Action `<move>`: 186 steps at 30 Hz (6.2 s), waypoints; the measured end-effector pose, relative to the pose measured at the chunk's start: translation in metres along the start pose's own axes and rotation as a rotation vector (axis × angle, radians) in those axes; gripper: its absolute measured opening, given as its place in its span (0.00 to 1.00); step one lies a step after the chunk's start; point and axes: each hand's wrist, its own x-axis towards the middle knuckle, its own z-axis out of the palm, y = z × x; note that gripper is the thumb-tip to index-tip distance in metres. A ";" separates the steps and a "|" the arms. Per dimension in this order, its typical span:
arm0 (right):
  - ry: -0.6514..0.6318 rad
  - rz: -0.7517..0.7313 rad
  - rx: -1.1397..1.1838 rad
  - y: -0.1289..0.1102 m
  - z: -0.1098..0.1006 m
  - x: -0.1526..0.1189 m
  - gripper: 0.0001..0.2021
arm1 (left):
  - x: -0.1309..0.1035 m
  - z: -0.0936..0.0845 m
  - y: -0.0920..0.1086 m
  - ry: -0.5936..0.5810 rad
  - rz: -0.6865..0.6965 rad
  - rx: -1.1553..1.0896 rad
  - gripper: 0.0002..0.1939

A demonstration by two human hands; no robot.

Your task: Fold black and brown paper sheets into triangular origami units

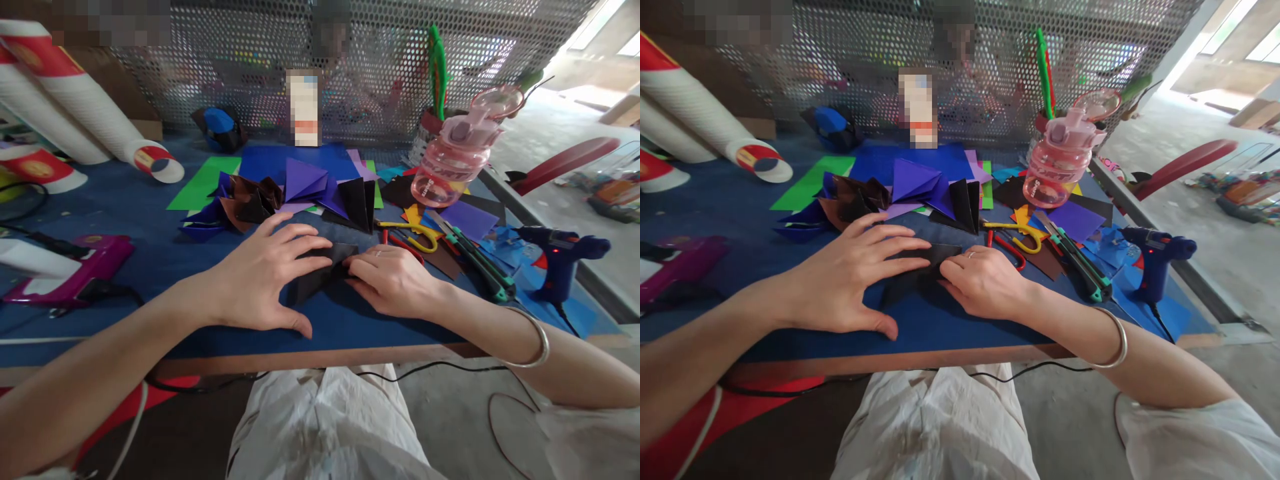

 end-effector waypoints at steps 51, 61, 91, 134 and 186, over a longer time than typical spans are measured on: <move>0.302 0.408 0.301 0.007 0.003 0.007 0.01 | 0.001 0.022 -0.015 0.064 -0.093 -0.271 0.42; 0.163 0.315 0.417 0.005 0.007 0.001 0.09 | -0.001 0.026 -0.020 0.057 -0.049 -0.139 0.32; 0.008 0.589 0.396 -0.029 0.003 0.018 0.14 | -0.039 0.032 0.037 0.306 -0.596 -0.517 0.09; 0.410 0.359 0.216 -0.010 0.001 0.013 0.09 | 0.018 0.006 0.010 0.138 -0.786 -1.226 0.32; 0.265 0.491 0.611 -0.012 0.003 0.014 0.13 | 0.009 0.010 0.016 0.136 -0.803 -1.210 0.13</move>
